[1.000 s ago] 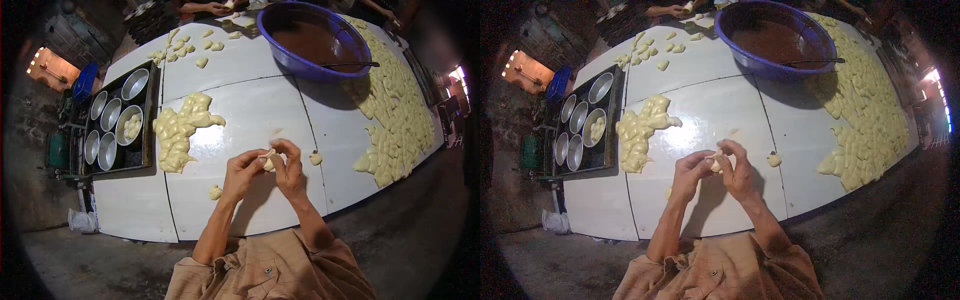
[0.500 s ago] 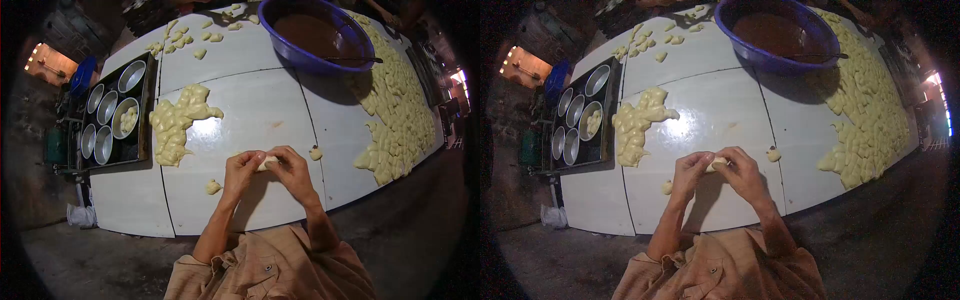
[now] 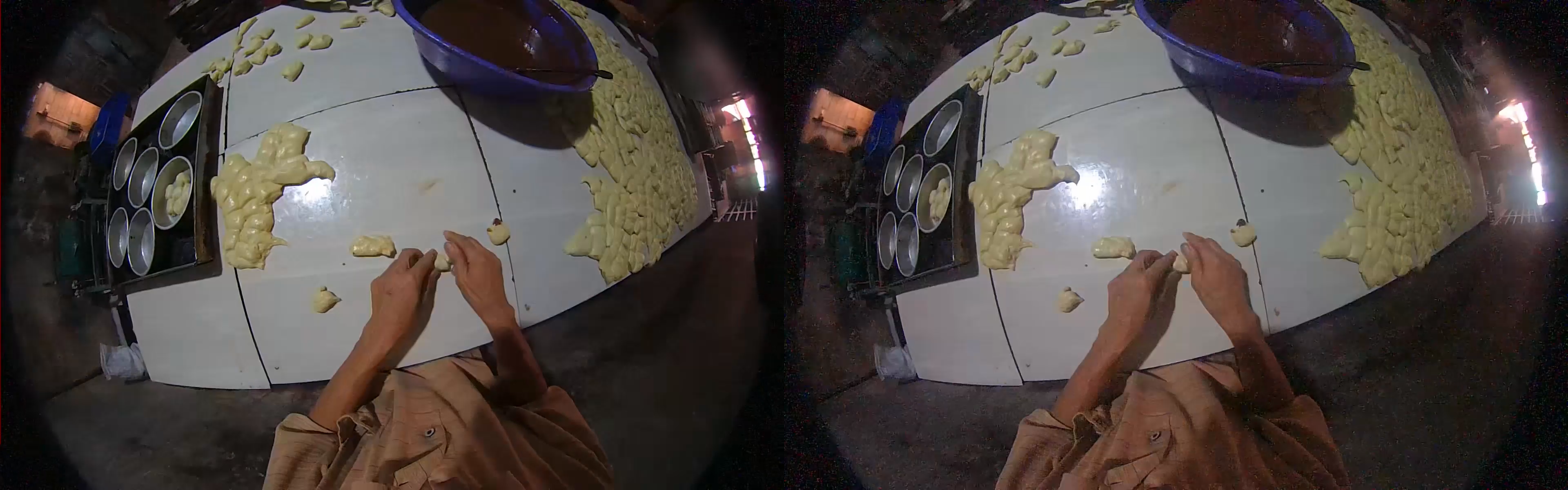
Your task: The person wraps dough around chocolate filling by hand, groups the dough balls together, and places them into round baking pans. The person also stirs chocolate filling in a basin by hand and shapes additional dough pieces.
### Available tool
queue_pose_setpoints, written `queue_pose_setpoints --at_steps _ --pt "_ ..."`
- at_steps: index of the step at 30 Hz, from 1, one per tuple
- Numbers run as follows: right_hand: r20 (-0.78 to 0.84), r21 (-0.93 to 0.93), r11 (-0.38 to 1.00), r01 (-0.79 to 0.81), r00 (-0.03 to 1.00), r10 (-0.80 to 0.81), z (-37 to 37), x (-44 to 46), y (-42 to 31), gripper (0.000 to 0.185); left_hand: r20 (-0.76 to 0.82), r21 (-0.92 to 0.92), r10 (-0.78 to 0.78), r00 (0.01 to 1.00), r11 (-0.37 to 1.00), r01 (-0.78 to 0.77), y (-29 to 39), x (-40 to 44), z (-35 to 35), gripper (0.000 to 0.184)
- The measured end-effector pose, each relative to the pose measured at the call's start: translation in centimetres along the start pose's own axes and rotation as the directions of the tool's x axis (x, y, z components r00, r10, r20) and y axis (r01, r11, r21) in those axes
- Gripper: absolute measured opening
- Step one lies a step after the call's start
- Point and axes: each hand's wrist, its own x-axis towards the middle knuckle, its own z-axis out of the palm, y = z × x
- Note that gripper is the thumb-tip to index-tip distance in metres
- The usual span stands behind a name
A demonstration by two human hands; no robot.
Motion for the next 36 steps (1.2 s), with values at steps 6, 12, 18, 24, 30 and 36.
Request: queue_pose_setpoints --at_steps 6,12,18,24,30,36 --pt "-0.260 -0.263 0.957 0.119 0.947 -0.189 -5.0 0.1 2.2 0.042 0.033 0.068 0.014 0.999 0.998 -0.016 0.1 0.2 -0.4 0.038" --pt "-0.214 -0.258 0.950 0.174 0.949 -0.232 -4.6 1.8 5.6 0.044 -0.204 0.045 -0.117 0.972 0.991 0.129 -1.7 -0.8 -3.4 0.048" --pt "-0.248 0.230 0.973 -0.021 0.965 0.080 -5.5 3.0 7.4 0.038 -0.161 0.109 -0.261 0.952 0.954 0.280 -3.7 0.4 -5.1 0.043" --pt "-0.216 -0.158 0.965 0.210 0.946 -0.241 -6.1 3.8 7.6 0.037 -0.242 0.058 -0.158 0.957 0.982 0.177 -4.5 1.8 -4.2 0.022" --pt "-0.239 0.494 0.867 -0.058 0.950 0.200 -6.7 3.7 7.2 0.029 -0.066 -0.446 -0.411 0.909 0.827 0.342 -6.5 1.2 -5.2 0.029" --pt "-0.182 0.563 0.826 -0.032 0.970 0.162 -6.2 4.7 4.9 0.025 0.159 -0.755 -0.549 0.820 0.468 0.459 -4.8 -1.1 -7.1 0.030"
